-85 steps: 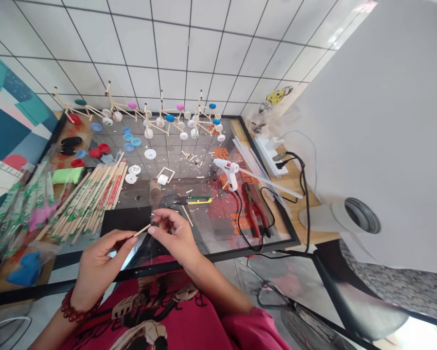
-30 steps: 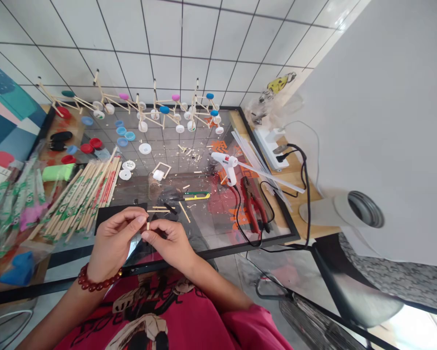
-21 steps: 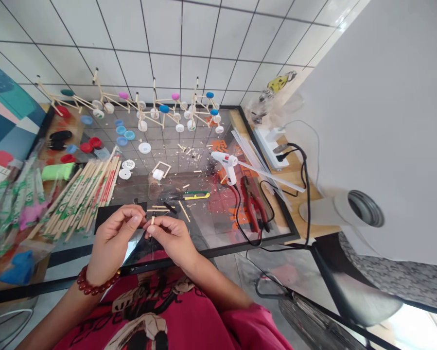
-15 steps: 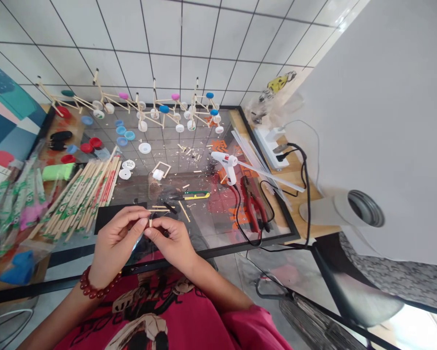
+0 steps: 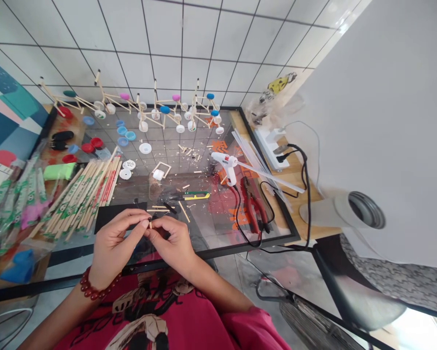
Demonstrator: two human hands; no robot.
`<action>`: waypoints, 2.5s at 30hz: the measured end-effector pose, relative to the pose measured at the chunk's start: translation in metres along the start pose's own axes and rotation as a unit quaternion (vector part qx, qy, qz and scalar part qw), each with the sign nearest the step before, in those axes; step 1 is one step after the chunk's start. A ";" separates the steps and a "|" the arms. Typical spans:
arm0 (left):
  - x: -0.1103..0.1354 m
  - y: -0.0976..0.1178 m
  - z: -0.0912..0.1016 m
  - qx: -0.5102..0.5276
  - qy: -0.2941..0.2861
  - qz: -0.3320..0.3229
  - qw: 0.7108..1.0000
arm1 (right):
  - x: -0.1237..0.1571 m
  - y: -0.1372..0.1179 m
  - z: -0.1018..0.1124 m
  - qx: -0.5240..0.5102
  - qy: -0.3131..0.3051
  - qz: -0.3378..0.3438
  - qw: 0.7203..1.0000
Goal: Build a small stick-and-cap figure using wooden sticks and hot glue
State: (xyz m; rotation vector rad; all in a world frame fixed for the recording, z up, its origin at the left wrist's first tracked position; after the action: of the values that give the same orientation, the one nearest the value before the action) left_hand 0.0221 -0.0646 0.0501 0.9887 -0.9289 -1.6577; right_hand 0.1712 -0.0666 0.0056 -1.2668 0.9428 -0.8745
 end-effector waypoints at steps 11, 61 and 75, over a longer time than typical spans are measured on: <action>0.000 0.014 0.001 -0.122 0.000 -0.056 0.991 | 0.002 0.001 0.000 0.020 -0.008 -0.008 1.000; 0.001 -0.017 0.004 -0.008 -0.008 0.052 0.999 | 0.002 0.020 -0.006 -0.195 -0.003 -0.113 0.974; 0.002 -0.032 -0.011 0.215 -0.041 0.102 0.970 | -0.001 0.019 -0.008 -0.140 -0.012 -0.096 0.985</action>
State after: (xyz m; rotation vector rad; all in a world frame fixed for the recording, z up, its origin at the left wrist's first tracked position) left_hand 0.0207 -0.0599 0.0169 1.0712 -1.4359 -1.3586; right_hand 0.1640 -0.0665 -0.0135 -1.6284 0.9591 -0.8938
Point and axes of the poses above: each hand's wrist, its own x-axis away from the middle knuckle, its own z-axis out of the back of the hand, y = z × x, the point moved 5 cm from there along -x, towards the middle knuckle, and after that the axes turned 15 degrees about -y, right-handed, at the moved point
